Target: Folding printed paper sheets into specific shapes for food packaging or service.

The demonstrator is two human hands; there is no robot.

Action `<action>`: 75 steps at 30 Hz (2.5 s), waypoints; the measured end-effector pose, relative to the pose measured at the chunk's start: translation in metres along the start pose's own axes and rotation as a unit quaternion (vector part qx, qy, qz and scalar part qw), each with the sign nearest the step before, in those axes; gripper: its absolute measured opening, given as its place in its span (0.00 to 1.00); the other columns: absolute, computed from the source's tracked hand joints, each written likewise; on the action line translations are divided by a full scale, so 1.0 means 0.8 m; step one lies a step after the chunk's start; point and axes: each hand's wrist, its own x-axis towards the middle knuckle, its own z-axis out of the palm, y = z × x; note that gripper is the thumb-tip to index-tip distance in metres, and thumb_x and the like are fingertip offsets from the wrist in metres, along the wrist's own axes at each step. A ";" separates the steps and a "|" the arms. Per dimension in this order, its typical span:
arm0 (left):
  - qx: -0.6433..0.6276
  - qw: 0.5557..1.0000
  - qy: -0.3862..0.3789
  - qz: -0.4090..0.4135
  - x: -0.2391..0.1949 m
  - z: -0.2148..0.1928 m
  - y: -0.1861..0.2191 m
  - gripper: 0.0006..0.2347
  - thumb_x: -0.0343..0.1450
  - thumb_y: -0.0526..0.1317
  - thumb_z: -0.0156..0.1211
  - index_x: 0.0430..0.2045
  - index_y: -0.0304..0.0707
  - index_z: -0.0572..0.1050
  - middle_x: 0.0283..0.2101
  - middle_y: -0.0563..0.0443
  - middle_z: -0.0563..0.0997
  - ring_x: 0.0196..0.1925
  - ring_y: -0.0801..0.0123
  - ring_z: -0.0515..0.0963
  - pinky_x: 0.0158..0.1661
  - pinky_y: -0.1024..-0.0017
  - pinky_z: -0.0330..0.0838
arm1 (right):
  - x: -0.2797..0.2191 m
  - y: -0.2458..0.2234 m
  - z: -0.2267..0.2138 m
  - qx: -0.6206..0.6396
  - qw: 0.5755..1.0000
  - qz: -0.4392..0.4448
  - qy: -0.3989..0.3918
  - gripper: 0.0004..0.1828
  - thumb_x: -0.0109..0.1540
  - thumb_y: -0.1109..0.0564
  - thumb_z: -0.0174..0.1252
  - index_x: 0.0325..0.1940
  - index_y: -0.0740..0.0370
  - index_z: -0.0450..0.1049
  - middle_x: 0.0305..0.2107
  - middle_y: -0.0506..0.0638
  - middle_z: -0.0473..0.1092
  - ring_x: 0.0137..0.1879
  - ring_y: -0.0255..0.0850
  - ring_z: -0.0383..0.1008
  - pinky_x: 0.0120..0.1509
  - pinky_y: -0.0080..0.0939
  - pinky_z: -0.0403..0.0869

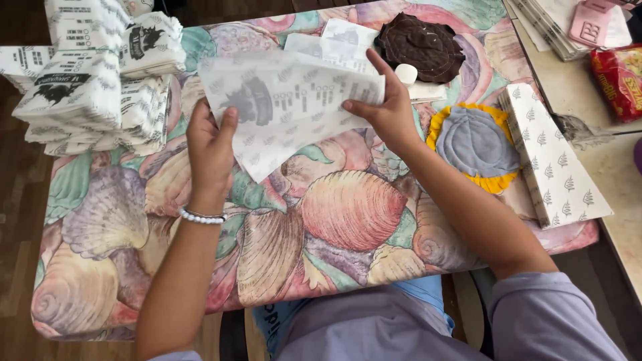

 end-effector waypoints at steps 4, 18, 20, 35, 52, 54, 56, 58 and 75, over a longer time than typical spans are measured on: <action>0.044 0.999 0.008 0.005 -0.019 0.001 -0.012 0.09 0.78 0.44 0.55 0.42 0.38 0.70 0.41 0.51 0.76 0.45 0.67 0.78 0.48 0.73 0.76 | -0.016 0.022 -0.008 0.079 0.996 0.027 0.020 0.54 0.56 0.75 0.67 0.78 0.47 0.50 0.68 0.58 0.62 0.52 0.42 0.77 0.56 0.41 0.87; 0.099 0.994 -0.003 0.045 -0.042 0.015 0.005 0.10 0.78 0.43 0.51 0.46 0.37 0.71 0.44 0.50 0.80 0.46 0.67 0.79 0.46 0.72 0.74 | -0.019 0.030 -0.029 0.150 0.988 0.035 -0.005 0.45 0.58 0.73 0.64 0.77 0.55 0.56 0.70 0.52 0.59 0.62 0.41 0.74 0.67 0.42 0.81; 0.110 0.993 -0.012 0.050 -0.045 0.017 0.005 0.11 0.79 0.43 0.50 0.48 0.36 0.72 0.45 0.50 0.81 0.47 0.67 0.80 0.45 0.71 0.74 | -0.021 0.029 -0.028 0.151 0.988 0.026 -0.010 0.45 0.59 0.73 0.64 0.76 0.54 0.56 0.73 0.52 0.56 0.63 0.42 0.74 0.67 0.44 0.81; 0.141 0.988 -0.006 0.066 -0.050 0.004 0.023 0.11 0.77 0.42 0.56 0.46 0.33 0.79 0.46 0.45 0.85 0.52 0.60 0.84 0.48 0.68 0.80 | -0.020 0.024 -0.042 0.031 0.997 -0.066 -0.012 0.40 0.62 0.75 0.64 0.75 0.60 0.58 0.75 0.57 0.52 0.79 0.43 0.54 0.74 0.39 0.73; 0.173 0.978 -0.032 0.108 -0.062 0.018 0.020 0.16 0.81 0.47 0.45 0.54 0.33 0.68 0.51 0.43 0.81 0.52 0.54 0.83 0.48 0.65 0.76 | -0.020 0.039 -0.029 0.232 0.965 0.105 0.056 0.48 0.57 0.76 0.62 0.80 0.61 0.53 0.51 0.56 0.74 0.59 0.45 0.76 0.64 0.40 0.81; 0.178 0.979 -0.016 0.104 -0.061 0.017 0.012 0.11 0.81 0.45 0.46 0.43 0.35 0.67 0.38 0.50 0.75 0.38 0.66 0.72 0.37 0.70 0.65 | -0.020 0.045 -0.032 0.218 0.970 0.097 0.046 0.44 0.59 0.76 0.60 0.78 0.60 0.57 0.49 0.54 0.75 0.57 0.43 0.76 0.64 0.39 0.81; 0.182 0.978 -0.002 0.099 -0.060 0.017 0.009 0.11 0.81 0.44 0.47 0.31 0.37 0.67 0.24 0.57 0.68 0.23 0.77 0.62 0.26 0.75 0.55 | -0.022 0.049 -0.031 0.205 0.974 0.090 0.038 0.41 0.60 0.76 0.59 0.76 0.59 0.60 0.46 0.52 0.75 0.55 0.41 0.75 0.63 0.38 0.80; 0.126 0.987 0.017 0.098 -0.058 0.018 0.014 0.14 0.80 0.48 0.48 0.49 0.36 0.69 0.47 0.46 0.82 0.49 0.60 0.83 0.45 0.68 0.77 | -0.024 0.052 -0.029 0.207 0.975 0.074 0.026 0.41 0.61 0.75 0.59 0.77 0.61 0.59 0.49 0.51 0.74 0.56 0.39 0.74 0.64 0.36 0.79; 0.113 0.986 0.044 0.116 -0.057 0.027 0.015 0.10 0.78 0.41 0.55 0.42 0.32 0.77 0.39 0.43 0.84 0.45 0.64 0.84 0.47 0.66 0.78 | -0.024 0.072 -0.021 0.164 0.983 0.069 0.034 0.34 0.58 0.72 0.66 0.68 0.64 0.66 0.50 0.58 0.77 0.56 0.45 0.80 0.60 0.40 0.81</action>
